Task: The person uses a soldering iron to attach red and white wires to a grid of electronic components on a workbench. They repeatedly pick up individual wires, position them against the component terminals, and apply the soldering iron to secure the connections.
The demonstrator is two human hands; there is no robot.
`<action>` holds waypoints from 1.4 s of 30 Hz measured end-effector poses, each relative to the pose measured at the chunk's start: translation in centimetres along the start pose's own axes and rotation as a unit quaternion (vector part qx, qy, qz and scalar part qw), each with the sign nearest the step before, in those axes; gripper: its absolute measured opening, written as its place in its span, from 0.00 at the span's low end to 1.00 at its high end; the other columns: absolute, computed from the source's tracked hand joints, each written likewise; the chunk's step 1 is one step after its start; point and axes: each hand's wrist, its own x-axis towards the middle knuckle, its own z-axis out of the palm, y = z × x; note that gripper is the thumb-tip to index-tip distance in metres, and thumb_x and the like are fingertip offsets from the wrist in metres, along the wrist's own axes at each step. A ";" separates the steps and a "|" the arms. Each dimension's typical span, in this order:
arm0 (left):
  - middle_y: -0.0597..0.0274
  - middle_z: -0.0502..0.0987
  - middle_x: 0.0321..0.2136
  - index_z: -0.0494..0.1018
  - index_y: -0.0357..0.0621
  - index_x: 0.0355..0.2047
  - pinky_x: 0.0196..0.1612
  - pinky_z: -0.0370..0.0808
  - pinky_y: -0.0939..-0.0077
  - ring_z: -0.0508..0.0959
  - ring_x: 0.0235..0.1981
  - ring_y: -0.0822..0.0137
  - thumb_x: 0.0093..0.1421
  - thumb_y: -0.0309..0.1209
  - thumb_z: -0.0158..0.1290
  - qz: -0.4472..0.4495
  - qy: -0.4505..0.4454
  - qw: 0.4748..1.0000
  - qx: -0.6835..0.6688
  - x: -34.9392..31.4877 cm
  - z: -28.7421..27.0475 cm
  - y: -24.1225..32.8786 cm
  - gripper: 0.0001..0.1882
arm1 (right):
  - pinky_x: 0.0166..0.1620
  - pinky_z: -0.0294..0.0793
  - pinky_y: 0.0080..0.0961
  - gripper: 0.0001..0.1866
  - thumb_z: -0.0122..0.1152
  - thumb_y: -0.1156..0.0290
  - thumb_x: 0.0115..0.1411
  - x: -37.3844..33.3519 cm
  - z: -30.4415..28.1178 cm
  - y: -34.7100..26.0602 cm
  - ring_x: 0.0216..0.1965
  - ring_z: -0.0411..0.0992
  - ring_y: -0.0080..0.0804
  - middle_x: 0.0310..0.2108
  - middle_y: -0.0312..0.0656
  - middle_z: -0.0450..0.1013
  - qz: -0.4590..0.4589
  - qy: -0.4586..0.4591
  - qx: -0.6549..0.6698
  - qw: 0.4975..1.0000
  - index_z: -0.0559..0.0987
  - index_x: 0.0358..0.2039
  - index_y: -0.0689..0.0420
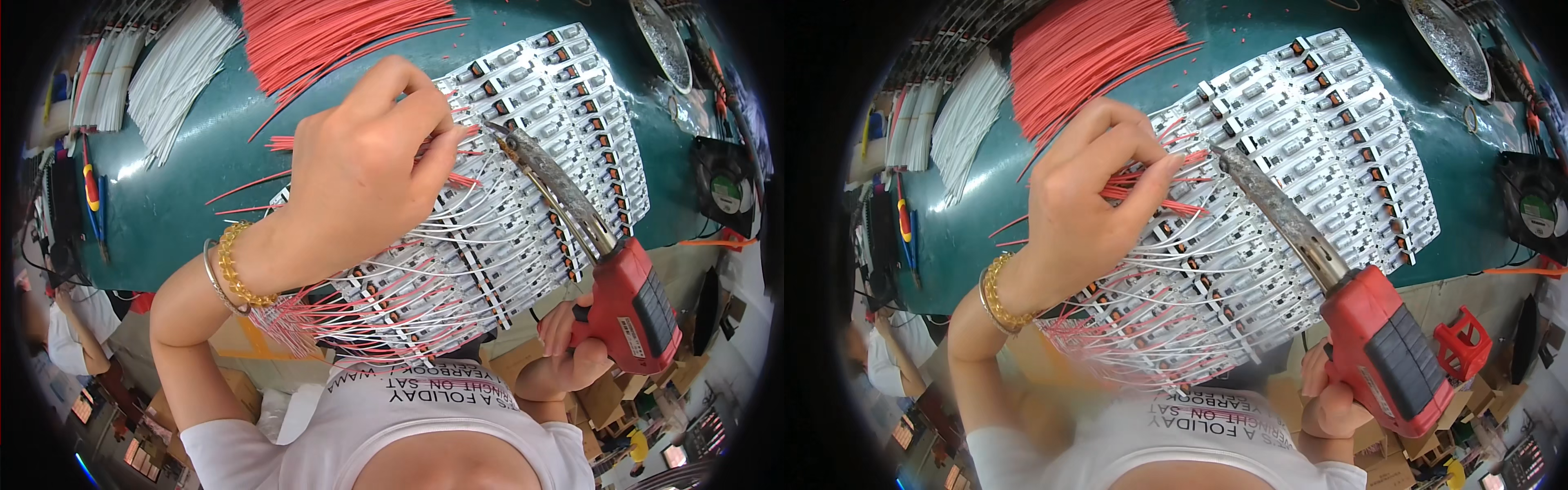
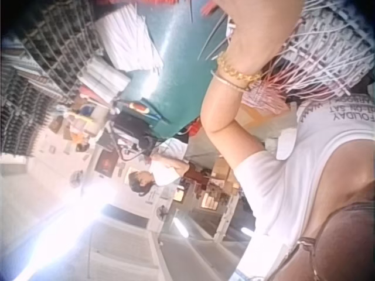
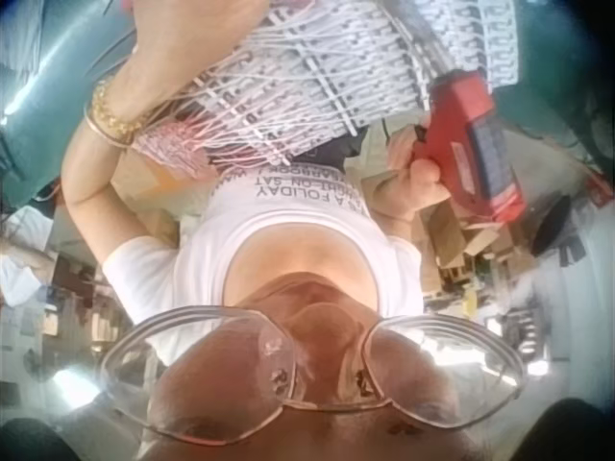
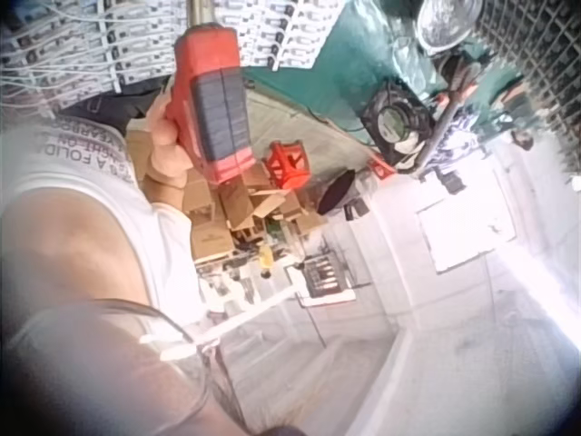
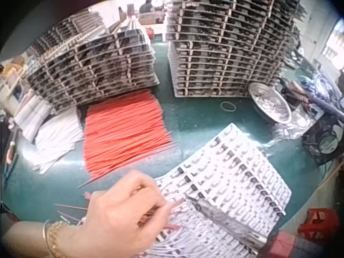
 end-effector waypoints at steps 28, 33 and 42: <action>0.61 0.73 0.26 0.73 0.36 0.22 0.21 0.70 0.83 0.73 0.21 0.71 0.46 0.18 0.59 0.022 0.000 1.000 -0.022 -0.4 0.2 0.7 0.04 | 0.15 0.58 0.16 0.43 0.54 0.40 0.54 -0.9 -0.8 0.1 0.08 0.57 0.20 0.08 0.32 0.60 -0.020 0.024 0.016 0.999 0.62 0.49 0.72; 0.61 0.73 0.26 0.73 0.36 0.22 0.22 0.71 0.81 0.74 0.21 0.71 0.46 0.18 0.59 0.040 -0.010 0.999 -0.007 -0.5 0.6 0.6 0.05 | 0.15 0.58 0.17 0.40 0.55 0.42 0.54 -1.1 -1.5 0.7 0.08 0.58 0.21 0.08 0.33 0.61 -0.022 -0.004 0.015 1.000 0.63 0.47 0.71; 0.61 0.73 0.26 0.73 0.36 0.22 0.22 0.72 0.81 0.74 0.21 0.71 0.45 0.18 0.59 0.042 -0.020 0.999 -0.009 -0.4 0.3 0.7 0.05 | 0.15 0.60 0.18 0.37 0.57 0.44 0.55 -3.5 -4.8 3.7 0.09 0.59 0.21 0.10 0.34 0.62 0.005 0.060 -0.004 0.998 0.66 0.44 0.71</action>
